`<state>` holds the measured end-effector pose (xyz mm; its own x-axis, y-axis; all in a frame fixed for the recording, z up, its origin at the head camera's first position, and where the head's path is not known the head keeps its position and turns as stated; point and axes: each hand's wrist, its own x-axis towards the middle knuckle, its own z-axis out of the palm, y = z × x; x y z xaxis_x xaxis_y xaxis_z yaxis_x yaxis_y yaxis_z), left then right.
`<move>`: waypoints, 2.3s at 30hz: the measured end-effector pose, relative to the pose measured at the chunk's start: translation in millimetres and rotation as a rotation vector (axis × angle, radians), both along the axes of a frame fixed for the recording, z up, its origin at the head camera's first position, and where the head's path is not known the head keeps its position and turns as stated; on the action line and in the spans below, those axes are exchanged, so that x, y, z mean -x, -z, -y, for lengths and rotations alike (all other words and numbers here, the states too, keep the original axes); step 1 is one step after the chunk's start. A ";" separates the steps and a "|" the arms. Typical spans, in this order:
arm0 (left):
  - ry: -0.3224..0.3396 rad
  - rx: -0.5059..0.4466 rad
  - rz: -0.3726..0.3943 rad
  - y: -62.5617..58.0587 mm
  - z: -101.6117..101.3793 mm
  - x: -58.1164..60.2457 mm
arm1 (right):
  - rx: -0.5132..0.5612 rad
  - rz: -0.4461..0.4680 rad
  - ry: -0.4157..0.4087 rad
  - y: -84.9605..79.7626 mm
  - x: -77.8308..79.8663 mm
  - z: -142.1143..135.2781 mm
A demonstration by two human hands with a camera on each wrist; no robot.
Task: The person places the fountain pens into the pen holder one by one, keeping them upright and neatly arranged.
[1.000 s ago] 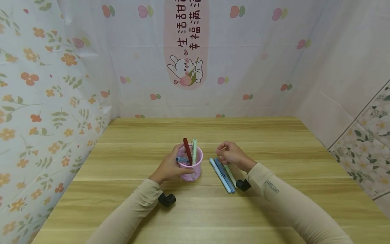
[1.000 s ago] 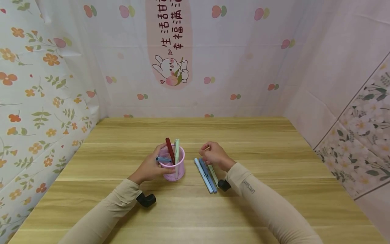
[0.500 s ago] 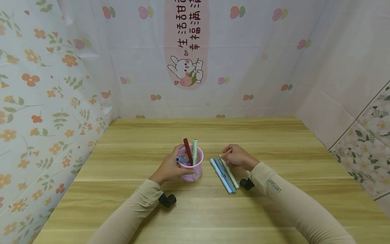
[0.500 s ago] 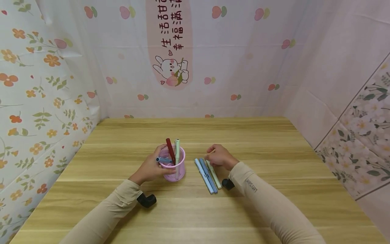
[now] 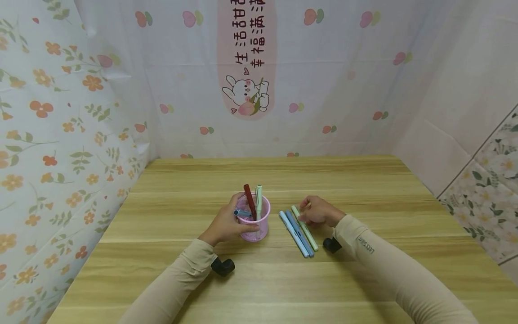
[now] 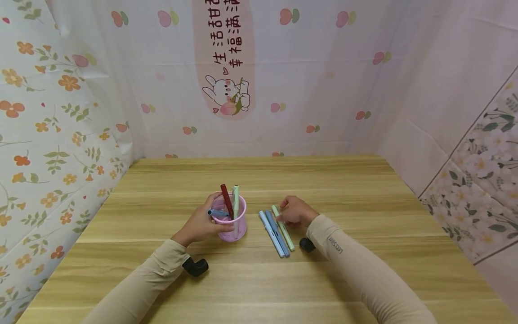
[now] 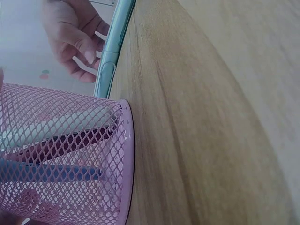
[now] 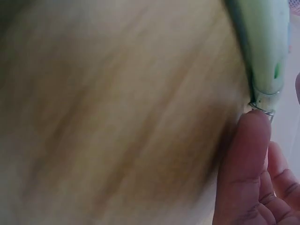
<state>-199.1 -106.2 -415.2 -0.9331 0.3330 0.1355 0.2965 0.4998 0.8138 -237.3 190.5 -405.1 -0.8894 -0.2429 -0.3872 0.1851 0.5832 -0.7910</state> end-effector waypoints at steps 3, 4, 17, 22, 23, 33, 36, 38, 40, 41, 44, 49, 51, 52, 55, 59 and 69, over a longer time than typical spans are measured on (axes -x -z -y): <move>0.000 0.001 -0.001 -0.2 -0.2 -0.3 | -0.013 -0.003 -0.009 0.3 -0.9 0.0; 0.000 0.001 0.000 -0.3 -0.2 -0.3 | -0.018 -0.007 -0.011 0.2 -1.0 0.3; 0.010 -0.002 -0.003 -0.8 -0.5 -0.7 | -0.075 -0.029 -0.035 0.9 -1.7 0.6; 0.006 0.001 -0.003 -0.9 -0.6 -0.8 | -0.080 -0.026 -0.037 0.3 -1.8 1.2; 0.005 0.001 -0.003 -1.3 -0.6 -1.1 | -0.079 -0.027 -0.038 0.2 -2.0 1.4; 0.001 0.000 0.004 -2.9 -1.6 -2.0 | -0.100 -0.038 -0.055 -0.7 -1.8 1.8; 0.000 0.000 0.011 -2.7 -1.2 -2.3 | -0.133 -0.049 -0.060 -0.6 -1.3 3.4; -0.002 -0.002 0.017 -2.8 -1.1 -2.4 | -0.154 -0.057 -0.070 -1.4 -1.2 4.5; -0.006 -0.002 0.022 -2.9 -1.1 -2.2 | -0.165 -0.054 -0.068 -2.4 -1.1 5.7; -0.009 -0.001 0.023 -3.1 -1.1 -2.2 | -0.167 -0.054 -0.068 -2.9 -1.2 6.1; -0.016 0.003 0.024 -3.6 -0.9 -1.9 | -0.172 -0.060 -0.066 -3.4 -1.4 7.1; -0.017 0.005 0.020 -4.4 -0.9 -2.3 | -0.207 -0.098 -0.086 -1.9 -2.2 7.5; -0.018 0.007 0.019 -4.2 -1.1 -2.3 | -0.210 -0.104 -0.093 -1.4 -2.1 7.5; -0.017 0.006 0.019 -4.1 -1.1 -2.2 | -0.206 -0.102 -0.093 -1.2 -2.0 7.4; -0.016 0.008 0.018 -3.2 -1.3 -1.5 | -0.180 -0.081 -0.077 -0.8 -1.4 6.1; -0.015 0.015 0.016 -2.7 -1.3 -0.5 | -0.132 -0.037 -0.051 -0.1 -0.5 3.7; -0.015 0.012 0.019 -3.4 -1.4 0.0 | 0.003 0.015 0.000 -2.7 4.0 1.2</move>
<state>-199.1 -104.8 -411.9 -0.9403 0.3210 0.1134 0.2735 0.5141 0.8130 -241.3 189.3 -402.4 -0.8835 -0.2439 -0.3999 0.1970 0.5810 -0.7897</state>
